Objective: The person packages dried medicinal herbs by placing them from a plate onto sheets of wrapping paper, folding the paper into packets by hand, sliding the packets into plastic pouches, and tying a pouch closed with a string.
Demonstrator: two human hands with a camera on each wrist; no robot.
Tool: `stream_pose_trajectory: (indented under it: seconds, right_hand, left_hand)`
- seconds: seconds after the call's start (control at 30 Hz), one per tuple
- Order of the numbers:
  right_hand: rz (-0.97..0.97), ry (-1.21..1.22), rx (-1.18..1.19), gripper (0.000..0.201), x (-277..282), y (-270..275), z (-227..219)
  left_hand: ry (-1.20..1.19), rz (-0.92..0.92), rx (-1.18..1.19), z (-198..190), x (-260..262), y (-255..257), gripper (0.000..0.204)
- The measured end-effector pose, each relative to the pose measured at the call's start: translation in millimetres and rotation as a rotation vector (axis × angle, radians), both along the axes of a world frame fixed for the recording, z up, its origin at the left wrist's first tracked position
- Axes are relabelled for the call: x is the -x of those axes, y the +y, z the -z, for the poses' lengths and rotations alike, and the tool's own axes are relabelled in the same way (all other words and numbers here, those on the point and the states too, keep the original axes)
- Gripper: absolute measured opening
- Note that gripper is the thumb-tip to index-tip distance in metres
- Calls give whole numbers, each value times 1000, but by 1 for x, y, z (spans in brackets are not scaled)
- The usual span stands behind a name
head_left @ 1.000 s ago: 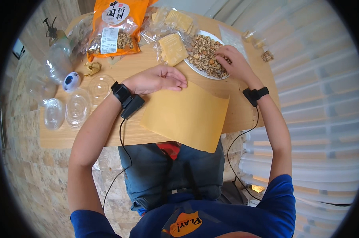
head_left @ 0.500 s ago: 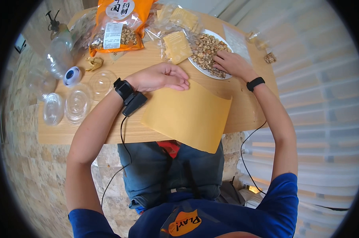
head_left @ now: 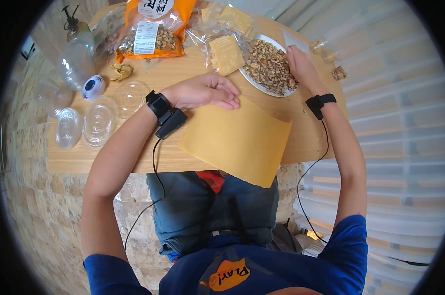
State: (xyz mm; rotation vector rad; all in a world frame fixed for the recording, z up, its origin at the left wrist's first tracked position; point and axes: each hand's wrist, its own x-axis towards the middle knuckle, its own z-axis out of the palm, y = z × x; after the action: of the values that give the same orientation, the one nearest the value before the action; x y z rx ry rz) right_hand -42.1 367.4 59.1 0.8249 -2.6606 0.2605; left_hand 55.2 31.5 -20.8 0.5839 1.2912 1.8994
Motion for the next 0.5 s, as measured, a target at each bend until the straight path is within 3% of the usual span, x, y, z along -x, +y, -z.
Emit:
stream_pose_trajectory:
  seconds: [0.2, 0.27, 0.4, 0.5]
  right_hand:
    - [-2, -81, 209, 34, -20, -6, -16]
    - [-18, -224, 260, 34, -37, -17, -21]
    - [8, -311, 248, 36, -58, -31, -20]
    - [-83, -382, 59, 29, -79, -42, -10]
  left_hand:
    - [14, -10, 24, -1, 0, 0, 27]
    - [6, -12, 24, -1, -1, 0, 27]
    - [-9, -33, 23, -2, -1, 1, 27]
    - [1, -11, -2, 2, 1, 1, 28]
